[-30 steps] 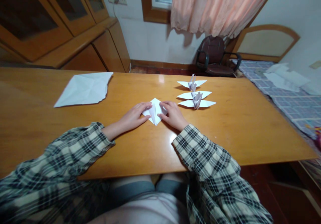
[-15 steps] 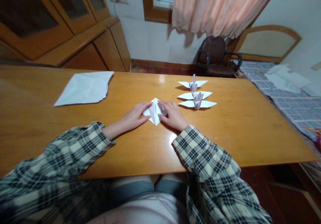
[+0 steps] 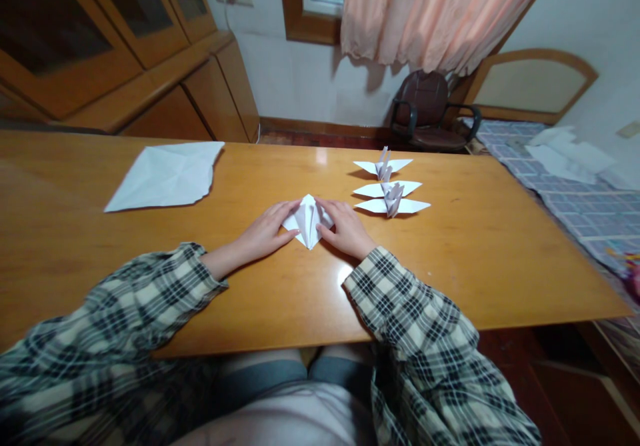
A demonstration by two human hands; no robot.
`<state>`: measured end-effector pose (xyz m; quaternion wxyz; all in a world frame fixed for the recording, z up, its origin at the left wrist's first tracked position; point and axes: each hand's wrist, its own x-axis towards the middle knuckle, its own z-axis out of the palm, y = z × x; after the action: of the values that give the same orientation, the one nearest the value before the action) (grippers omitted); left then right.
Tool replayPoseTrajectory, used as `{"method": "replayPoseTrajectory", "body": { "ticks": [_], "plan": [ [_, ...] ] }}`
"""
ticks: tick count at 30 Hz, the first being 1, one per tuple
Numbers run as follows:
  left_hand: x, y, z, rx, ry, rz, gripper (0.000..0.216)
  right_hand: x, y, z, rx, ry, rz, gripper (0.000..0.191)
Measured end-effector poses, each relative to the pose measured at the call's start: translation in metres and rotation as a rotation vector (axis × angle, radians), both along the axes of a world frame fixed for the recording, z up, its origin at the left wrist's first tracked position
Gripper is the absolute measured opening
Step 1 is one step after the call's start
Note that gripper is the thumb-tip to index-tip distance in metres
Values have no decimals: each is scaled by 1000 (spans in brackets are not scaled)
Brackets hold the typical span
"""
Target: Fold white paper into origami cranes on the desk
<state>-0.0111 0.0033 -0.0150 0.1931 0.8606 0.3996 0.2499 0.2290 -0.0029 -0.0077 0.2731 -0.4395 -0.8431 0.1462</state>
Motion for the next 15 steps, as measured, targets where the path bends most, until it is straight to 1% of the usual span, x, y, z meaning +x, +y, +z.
{"method": "replayPoseTrajectory", "body": {
  "ticks": [3, 8, 15],
  "plan": [
    [0, -1, 2, -5, -18, -6, 66, 1, 0, 0, -2, 15, 3, 59],
    [0, -1, 3, -4, -37, -26, 64, 0, 1, 1, -9, 52, 4, 45],
    [1, -2, 2, -20, -61, -12, 64, -2, 1, 3, -52, 113, -64, 33]
  ]
}}
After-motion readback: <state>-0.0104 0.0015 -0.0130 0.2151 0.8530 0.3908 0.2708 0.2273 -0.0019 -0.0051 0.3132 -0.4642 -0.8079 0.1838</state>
